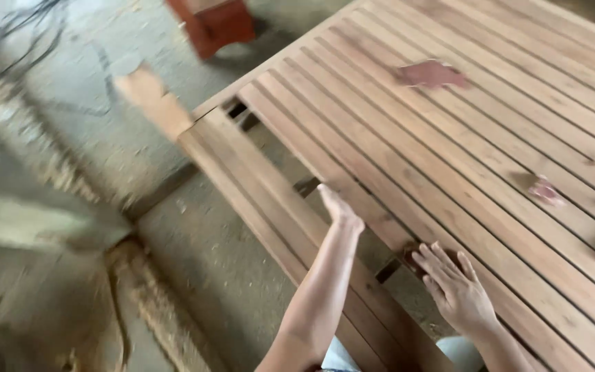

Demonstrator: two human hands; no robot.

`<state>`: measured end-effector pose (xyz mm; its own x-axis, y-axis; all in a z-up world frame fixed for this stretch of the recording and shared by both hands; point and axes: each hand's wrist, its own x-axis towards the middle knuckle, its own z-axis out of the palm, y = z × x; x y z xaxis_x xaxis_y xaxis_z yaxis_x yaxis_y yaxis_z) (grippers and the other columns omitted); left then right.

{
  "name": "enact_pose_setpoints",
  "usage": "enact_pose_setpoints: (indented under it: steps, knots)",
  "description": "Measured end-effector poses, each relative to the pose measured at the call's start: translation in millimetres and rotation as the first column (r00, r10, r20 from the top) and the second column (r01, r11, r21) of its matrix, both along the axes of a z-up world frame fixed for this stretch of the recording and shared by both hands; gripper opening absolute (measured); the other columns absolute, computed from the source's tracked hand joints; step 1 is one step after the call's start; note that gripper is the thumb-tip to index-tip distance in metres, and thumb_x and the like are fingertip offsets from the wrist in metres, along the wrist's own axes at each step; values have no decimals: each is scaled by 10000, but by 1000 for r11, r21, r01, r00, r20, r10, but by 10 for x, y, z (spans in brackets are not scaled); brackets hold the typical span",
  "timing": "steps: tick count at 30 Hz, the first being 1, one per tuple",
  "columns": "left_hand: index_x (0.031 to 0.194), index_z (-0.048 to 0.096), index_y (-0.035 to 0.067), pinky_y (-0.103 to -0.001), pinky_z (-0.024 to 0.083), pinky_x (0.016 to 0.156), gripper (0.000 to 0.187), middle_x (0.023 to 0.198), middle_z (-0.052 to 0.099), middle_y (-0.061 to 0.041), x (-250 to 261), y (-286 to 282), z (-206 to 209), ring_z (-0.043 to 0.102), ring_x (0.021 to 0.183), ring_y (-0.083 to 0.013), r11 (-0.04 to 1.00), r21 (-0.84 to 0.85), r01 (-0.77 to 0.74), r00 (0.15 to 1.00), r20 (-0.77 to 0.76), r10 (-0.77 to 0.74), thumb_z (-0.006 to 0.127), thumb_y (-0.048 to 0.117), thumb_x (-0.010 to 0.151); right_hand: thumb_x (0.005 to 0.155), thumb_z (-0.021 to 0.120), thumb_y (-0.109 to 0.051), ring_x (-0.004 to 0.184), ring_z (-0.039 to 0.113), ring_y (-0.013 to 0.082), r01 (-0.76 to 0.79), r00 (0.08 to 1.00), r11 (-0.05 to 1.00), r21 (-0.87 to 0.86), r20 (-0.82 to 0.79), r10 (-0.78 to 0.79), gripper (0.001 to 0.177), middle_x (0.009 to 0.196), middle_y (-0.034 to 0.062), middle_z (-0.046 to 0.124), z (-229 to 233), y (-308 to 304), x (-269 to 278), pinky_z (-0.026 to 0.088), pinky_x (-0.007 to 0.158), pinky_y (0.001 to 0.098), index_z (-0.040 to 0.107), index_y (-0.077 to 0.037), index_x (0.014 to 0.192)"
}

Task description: Sanding the surface of a wooden slatted table using pieces of sandpaper

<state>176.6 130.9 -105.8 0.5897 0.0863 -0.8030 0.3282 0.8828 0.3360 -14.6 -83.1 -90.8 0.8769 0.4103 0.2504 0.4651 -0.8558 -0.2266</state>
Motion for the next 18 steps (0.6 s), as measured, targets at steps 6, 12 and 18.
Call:
enact_pose_setpoints:
  steps: [6,12,18]
  knots:
    - [1658,67,211,-376,-5,1326,906,1716,-35,59,7,-137,154,-24,1577,-171,724,-518,-455,741,230,631,208,801,985,1041,487,-290,1489,410,219,-87,993,996,0,-74,87,553,1601,-7,473,28,732,1571,281,1229,553,424,-355,1586]
    - [1540,456,160,-338,133,1317,860,1624,371,11,32,-142,327,284,1525,-161,958,-11,-286,946,155,284,575,733,909,1108,357,-374,1565,259,168,-47,993,998,-44,-114,41,501,1706,-74,290,-408,1120,2245,203,1252,557,330,-385,1608]
    - [1648,105,320,-426,-5,1306,956,1717,7,28,-121,-140,400,5,1578,-207,986,161,-52,970,241,12,283,880,894,1032,471,-284,1494,404,159,-15,993,1000,13,-116,16,493,1595,-62,479,60,526,929,278,1254,476,488,-329,1522]
